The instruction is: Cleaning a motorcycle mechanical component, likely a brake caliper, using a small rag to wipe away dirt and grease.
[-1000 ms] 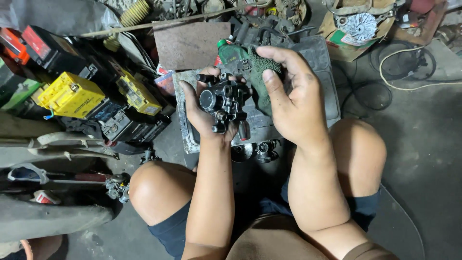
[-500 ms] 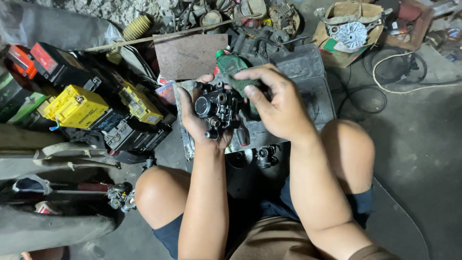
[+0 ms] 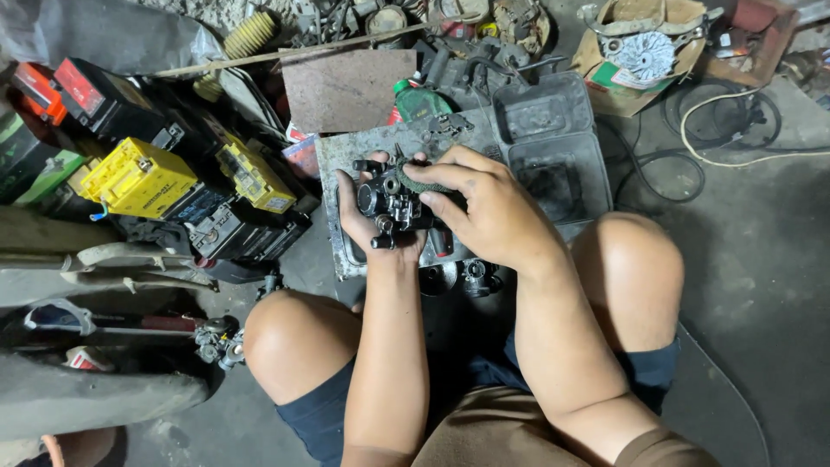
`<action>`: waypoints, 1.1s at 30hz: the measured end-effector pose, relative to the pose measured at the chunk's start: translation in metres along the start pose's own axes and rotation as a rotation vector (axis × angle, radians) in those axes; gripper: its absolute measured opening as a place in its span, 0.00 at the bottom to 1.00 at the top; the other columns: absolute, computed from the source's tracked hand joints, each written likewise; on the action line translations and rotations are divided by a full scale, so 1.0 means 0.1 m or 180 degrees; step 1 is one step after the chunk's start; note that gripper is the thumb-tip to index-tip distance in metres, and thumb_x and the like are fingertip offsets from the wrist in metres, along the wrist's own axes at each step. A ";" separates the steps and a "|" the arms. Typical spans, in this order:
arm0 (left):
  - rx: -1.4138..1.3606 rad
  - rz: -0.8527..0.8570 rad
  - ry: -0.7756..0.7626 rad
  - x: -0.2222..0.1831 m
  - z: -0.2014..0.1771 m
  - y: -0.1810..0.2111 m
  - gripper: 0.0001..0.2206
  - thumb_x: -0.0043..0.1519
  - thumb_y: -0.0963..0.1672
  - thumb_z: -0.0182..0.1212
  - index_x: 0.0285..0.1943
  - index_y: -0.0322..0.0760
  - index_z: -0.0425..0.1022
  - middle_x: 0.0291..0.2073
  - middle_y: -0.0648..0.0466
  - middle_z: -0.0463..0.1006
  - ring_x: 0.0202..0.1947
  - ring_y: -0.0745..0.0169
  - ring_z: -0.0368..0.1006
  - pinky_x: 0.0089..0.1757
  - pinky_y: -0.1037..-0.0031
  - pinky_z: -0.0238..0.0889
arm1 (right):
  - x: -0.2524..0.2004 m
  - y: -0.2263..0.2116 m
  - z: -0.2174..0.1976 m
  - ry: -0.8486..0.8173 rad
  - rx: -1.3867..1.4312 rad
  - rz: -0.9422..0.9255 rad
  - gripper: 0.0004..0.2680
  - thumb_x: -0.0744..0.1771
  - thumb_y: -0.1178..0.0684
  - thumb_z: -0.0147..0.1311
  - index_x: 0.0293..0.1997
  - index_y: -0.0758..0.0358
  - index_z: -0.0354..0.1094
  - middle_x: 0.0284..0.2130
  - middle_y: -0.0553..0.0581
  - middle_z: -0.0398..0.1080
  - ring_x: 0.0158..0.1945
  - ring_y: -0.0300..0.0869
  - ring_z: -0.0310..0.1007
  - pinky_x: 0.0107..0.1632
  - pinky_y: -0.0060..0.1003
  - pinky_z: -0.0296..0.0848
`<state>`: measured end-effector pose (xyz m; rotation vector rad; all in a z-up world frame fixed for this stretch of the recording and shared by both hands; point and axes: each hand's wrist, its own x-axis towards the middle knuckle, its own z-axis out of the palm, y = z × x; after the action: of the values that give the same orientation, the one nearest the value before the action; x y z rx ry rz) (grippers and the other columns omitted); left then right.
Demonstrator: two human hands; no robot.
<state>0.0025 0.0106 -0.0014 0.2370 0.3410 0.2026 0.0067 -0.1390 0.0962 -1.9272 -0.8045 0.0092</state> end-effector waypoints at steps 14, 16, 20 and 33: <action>0.0436 0.0381 -0.0321 0.05 -0.09 -0.02 0.25 0.68 0.59 0.47 0.46 0.35 0.69 0.31 0.41 0.76 0.41 0.43 0.78 0.41 0.63 0.75 | 0.06 0.17 0.17 0.0501 -0.0096 -0.0234 0.02 0.67 0.60 0.62 0.40 0.63 0.79 0.32 0.59 0.73 0.38 0.52 0.78 0.42 0.45 0.77; 0.0563 0.0447 -0.0388 0.08 -0.15 0.01 0.24 0.68 0.58 0.47 0.46 0.34 0.69 0.31 0.43 0.76 0.40 0.46 0.78 0.41 0.66 0.75 | 0.06 0.20 0.20 0.0592 -0.0081 -0.0212 0.02 0.67 0.60 0.62 0.40 0.63 0.79 0.32 0.58 0.73 0.37 0.50 0.78 0.42 0.43 0.77; 0.0728 0.0521 -0.0646 0.17 -0.35 0.05 0.25 0.68 0.58 0.45 0.46 0.33 0.68 0.30 0.45 0.73 0.36 0.52 0.75 0.39 0.69 0.71 | 0.06 0.29 0.23 0.0863 -0.0290 -0.0185 0.03 0.68 0.56 0.62 0.44 0.58 0.79 0.34 0.55 0.73 0.39 0.49 0.78 0.42 0.43 0.77; 0.0954 0.0752 -0.1091 -0.01 -0.11 0.06 0.29 0.69 0.60 0.39 0.49 0.29 0.67 0.32 0.37 0.77 0.39 0.45 0.78 0.43 0.65 0.72 | 0.04 0.24 0.09 0.0044 0.0329 -0.0200 0.03 0.68 0.59 0.59 0.43 0.63 0.77 0.33 0.65 0.70 0.41 0.60 0.76 0.47 0.54 0.74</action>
<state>-0.0030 0.0181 -0.0093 0.6012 -0.0009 0.3385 0.0194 -0.1363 0.0743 -1.8024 -0.8391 -0.0008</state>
